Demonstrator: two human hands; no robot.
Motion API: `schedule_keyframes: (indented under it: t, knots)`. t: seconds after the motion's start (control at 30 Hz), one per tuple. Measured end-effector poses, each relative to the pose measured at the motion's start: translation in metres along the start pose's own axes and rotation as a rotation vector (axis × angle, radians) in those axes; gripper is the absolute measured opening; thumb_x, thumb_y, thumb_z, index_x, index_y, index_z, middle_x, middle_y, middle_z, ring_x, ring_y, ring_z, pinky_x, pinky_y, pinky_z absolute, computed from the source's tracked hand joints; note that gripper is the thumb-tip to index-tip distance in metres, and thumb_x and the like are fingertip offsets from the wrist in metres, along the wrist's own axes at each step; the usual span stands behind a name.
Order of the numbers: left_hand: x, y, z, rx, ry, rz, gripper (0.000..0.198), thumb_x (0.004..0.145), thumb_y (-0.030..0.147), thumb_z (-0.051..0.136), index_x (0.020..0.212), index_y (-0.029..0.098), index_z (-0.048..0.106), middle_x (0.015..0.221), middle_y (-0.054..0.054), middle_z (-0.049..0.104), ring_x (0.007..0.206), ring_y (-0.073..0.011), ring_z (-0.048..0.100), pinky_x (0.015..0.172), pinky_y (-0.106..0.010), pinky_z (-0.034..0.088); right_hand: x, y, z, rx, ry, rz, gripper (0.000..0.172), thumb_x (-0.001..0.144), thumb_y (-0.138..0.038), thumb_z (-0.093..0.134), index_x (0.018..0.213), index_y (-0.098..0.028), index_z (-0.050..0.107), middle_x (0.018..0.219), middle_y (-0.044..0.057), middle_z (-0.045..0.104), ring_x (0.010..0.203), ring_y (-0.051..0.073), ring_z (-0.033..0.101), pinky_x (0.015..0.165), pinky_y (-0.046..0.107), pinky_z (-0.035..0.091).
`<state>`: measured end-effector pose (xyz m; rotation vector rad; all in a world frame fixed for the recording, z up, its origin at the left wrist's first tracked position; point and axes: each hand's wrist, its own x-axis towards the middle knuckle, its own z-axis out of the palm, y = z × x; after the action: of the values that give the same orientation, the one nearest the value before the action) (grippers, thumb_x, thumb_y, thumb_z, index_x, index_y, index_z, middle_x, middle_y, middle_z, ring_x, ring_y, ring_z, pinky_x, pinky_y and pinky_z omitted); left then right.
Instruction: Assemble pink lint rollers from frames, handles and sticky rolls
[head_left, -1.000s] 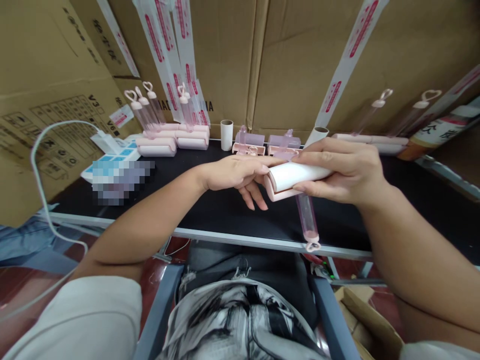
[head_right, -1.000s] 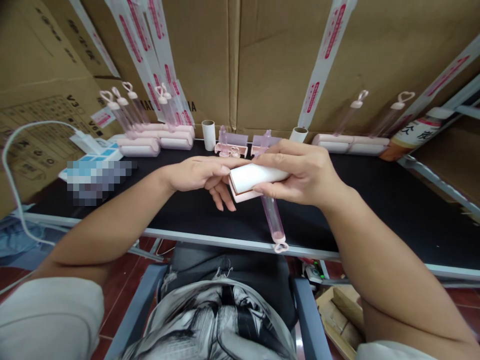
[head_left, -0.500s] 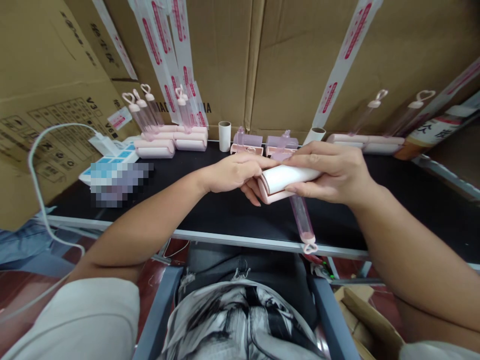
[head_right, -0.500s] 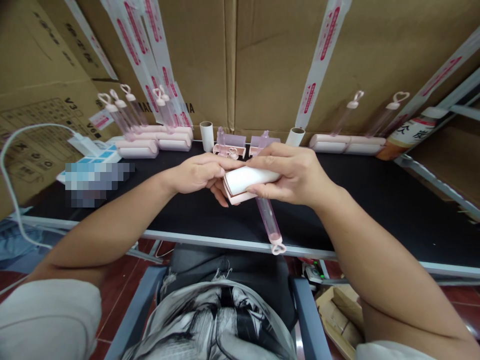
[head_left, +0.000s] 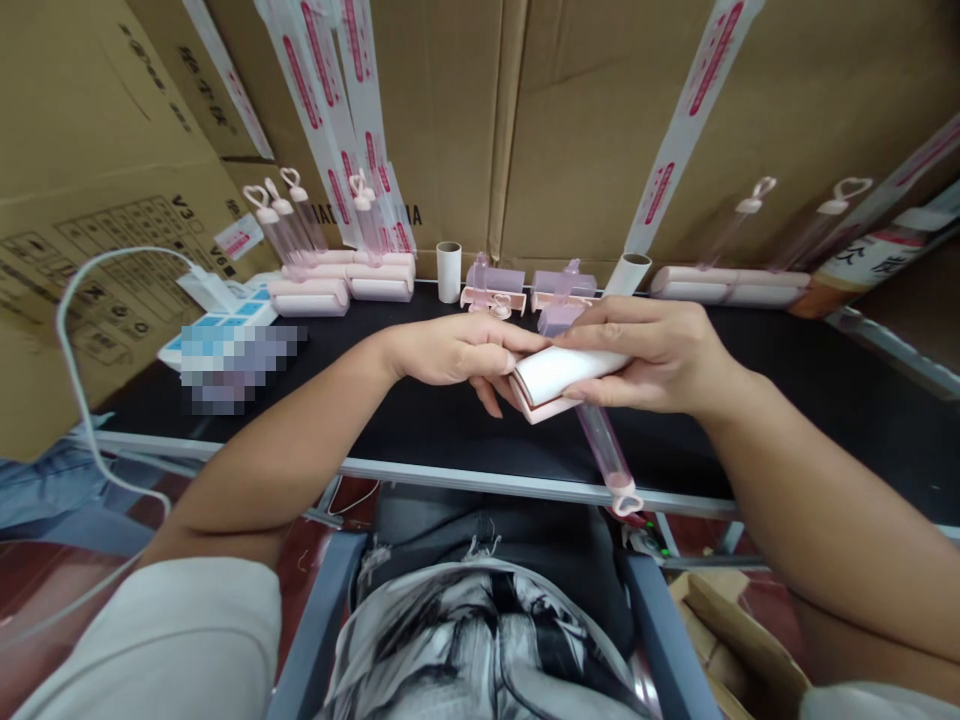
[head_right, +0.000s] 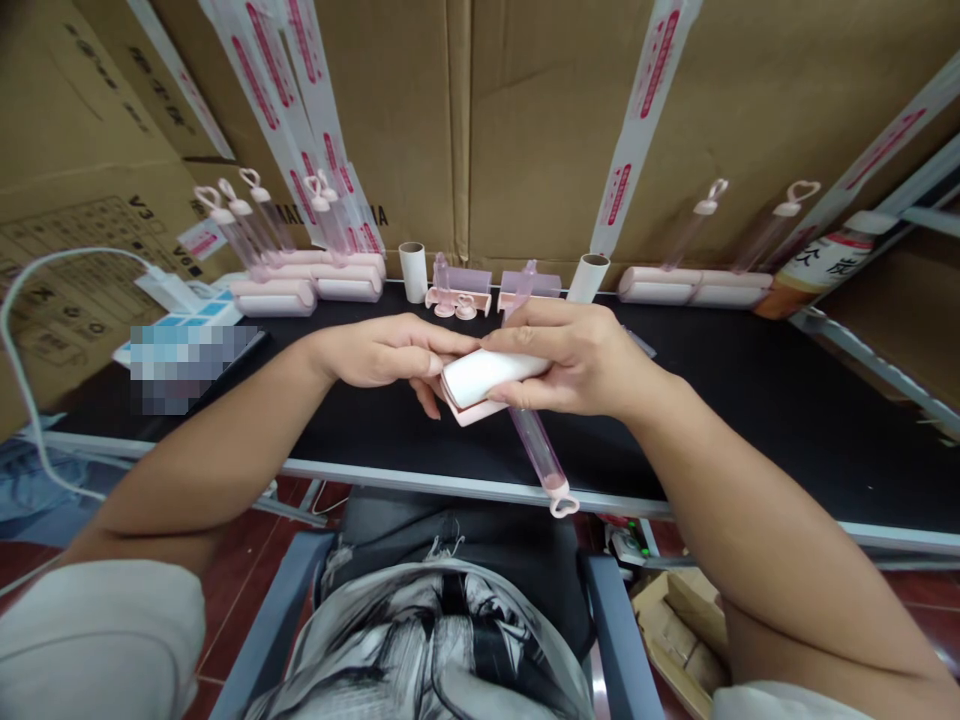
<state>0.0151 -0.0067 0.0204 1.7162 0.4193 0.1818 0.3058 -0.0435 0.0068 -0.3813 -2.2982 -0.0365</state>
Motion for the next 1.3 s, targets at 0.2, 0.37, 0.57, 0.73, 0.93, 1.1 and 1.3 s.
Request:
schedule_keyframes:
  t: [0.2, 0.37, 0.57, 0.73, 0.93, 1.1, 1.3]
  knots:
    - [0.001, 0.003, 0.01, 0.089, 0.088, 0.11, 0.065, 0.092, 0.018, 0.071, 0.156, 0.025, 0.07, 0.133, -0.01, 0.084, 0.103, -0.0222, 0.086, 0.086, -0.029, 0.072, -0.002, 0.002, -0.005, -0.02, 0.102, -0.061, 0.044, 0.09, -0.04, 0.094, 0.129, -0.023, 0.085, 0.103, 0.01, 0.082, 0.084, 0.022, 0.079, 0.073, 0.033, 0.065]
    - [0.005, 0.005, 0.016, -0.019, 0.243, 0.135, 0.06, 0.094, 0.019, 0.069, 0.154, 0.02, 0.071, 0.123, -0.012, 0.086, 0.1, -0.0265, 0.087, 0.083, -0.036, 0.074, -0.004, 0.002, -0.011, -0.053, 0.174, 0.054, 0.04, 0.091, -0.046, 0.091, 0.129, -0.037, 0.087, 0.104, 0.008, 0.084, 0.082, 0.026, 0.078, 0.07, 0.042, 0.067]
    - [0.01, -0.003, 0.011, -0.157, 0.203, 0.16, 0.074, 0.098, 0.063, 0.078, 0.156, 0.018, 0.068, 0.111, -0.017, 0.087, 0.089, -0.0262, 0.087, 0.073, -0.033, 0.073, -0.005, 0.006, -0.011, -0.037, 0.243, 0.084, 0.041, 0.086, -0.058, 0.093, 0.122, -0.039, 0.089, 0.099, 0.005, 0.085, 0.077, 0.027, 0.077, 0.064, 0.044, 0.064]
    - [0.011, -0.004, 0.012, -0.033, 0.294, 0.197, 0.074, 0.085, 0.073, 0.087, 0.131, 0.014, 0.082, 0.105, -0.015, 0.087, 0.088, -0.0236, 0.086, 0.067, -0.025, 0.069, -0.002, 0.009, -0.008, 0.098, 0.187, 0.148, 0.038, 0.086, -0.062, 0.092, 0.113, -0.036, 0.091, 0.097, 0.005, 0.086, 0.08, 0.027, 0.08, 0.072, 0.042, 0.065]
    - [0.009, 0.002, 0.016, 0.115, 0.284, 0.247, 0.063, 0.086, 0.072, 0.087, 0.103, 0.011, 0.081, 0.092, -0.012, 0.085, 0.083, -0.0197, 0.084, 0.06, -0.019, 0.063, 0.002, 0.014, -0.001, 0.378, 0.086, 0.209, 0.043, 0.084, -0.066, 0.092, 0.102, -0.026, 0.092, 0.088, 0.007, 0.084, 0.073, 0.021, 0.076, 0.066, 0.033, 0.062]
    - [0.013, -0.001, 0.02, 0.164, 0.249, 0.312, 0.061, 0.093, 0.077, 0.076, 0.093, 0.016, 0.064, 0.08, -0.006, 0.076, 0.071, -0.0166, 0.079, 0.055, -0.02, 0.061, -0.001, 0.021, 0.007, 0.489, 0.122, 0.31, 0.05, 0.079, -0.071, 0.093, 0.097, -0.024, 0.092, 0.087, 0.008, 0.084, 0.071, 0.021, 0.075, 0.062, 0.032, 0.061]
    - [0.014, -0.004, 0.022, 0.304, 0.257, 0.345, 0.063, 0.103, 0.083, 0.053, 0.099, 0.02, 0.055, 0.075, -0.004, 0.07, 0.064, -0.0152, 0.074, 0.053, -0.022, 0.056, -0.004, 0.027, 0.017, 0.58, 0.164, 0.385, 0.054, 0.079, -0.075, 0.091, 0.092, -0.023, 0.091, 0.081, 0.007, 0.082, 0.064, 0.019, 0.07, 0.056, 0.03, 0.055]
